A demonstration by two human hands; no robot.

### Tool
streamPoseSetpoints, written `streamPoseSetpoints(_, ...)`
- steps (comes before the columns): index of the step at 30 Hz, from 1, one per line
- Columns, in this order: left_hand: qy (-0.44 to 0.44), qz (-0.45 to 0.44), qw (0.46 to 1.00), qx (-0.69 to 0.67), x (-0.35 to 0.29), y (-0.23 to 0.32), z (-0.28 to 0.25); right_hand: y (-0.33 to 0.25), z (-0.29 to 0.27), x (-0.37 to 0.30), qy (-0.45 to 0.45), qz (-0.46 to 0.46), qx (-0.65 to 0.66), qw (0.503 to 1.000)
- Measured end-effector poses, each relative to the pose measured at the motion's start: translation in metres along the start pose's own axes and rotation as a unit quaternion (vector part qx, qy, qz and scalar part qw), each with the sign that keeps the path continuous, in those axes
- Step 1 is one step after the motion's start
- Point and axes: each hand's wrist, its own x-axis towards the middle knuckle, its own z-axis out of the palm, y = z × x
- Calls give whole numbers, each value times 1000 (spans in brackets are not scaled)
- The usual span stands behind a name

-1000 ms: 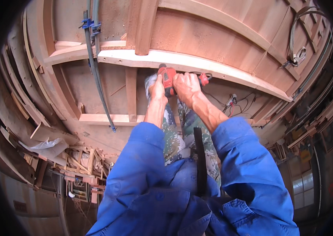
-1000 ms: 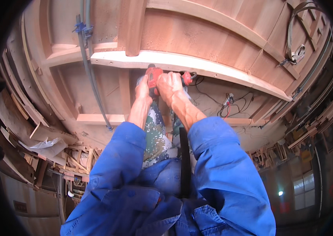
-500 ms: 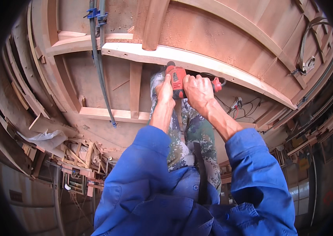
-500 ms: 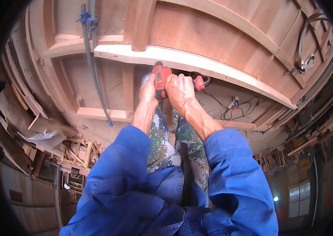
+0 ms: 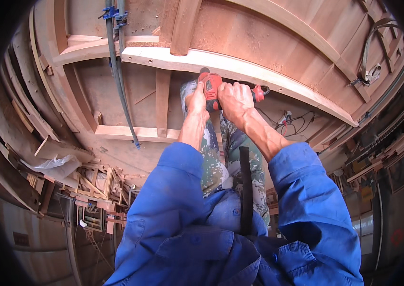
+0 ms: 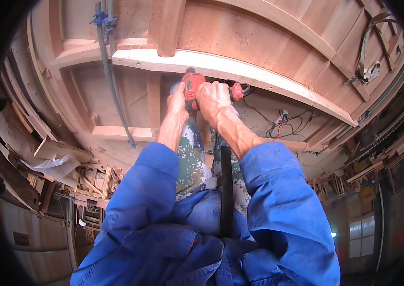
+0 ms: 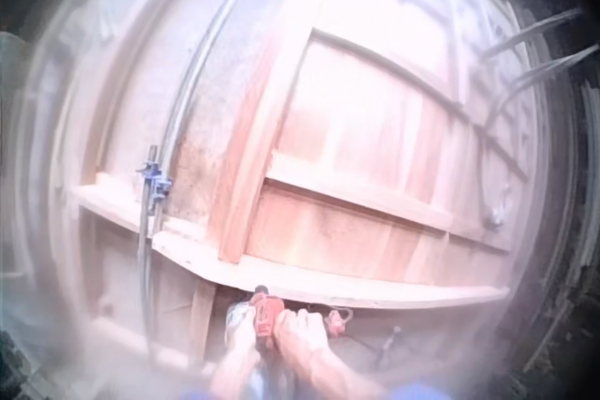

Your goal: The person uses a cordless drill to fasten screws into a curved wooden plank attached to a larger wooden framework. They repeatedly position the drill, drive screws, and reposition along the plank to secure it in place.

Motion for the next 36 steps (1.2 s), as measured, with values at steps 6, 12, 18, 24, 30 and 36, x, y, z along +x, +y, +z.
streamPoseSetpoints(6, -2, 0, 1000, -16, -1, -1, 6, 3, 5, 3, -7, 13, 13, 1000)
streamPoseSetpoints(12, 1, 9, 1000, -7, 7, -3, 2, 3, 10, 4, 11, 4, 4, 1000)
streamPoseSetpoints(18, 3, -14, 1000, -17, 8, -7, 3, 4, 13, 1, 21, -3, 2, 1000)
streamPoseSetpoints(24, -39, -1, 999, -33, 15, -7, 2, 2, 4, 8, 4, 3, -19, 1000)
streamPoseSetpoints(30, -98, 8, 992, -84, 14, -20, -17, -1, 9, -4, 82, -24, -42, 995)
streamPoseSetpoints(36, -101, 18, 995, -2, -36, -1, -24, -11, -12, -47, 90, -31, -5, 996)
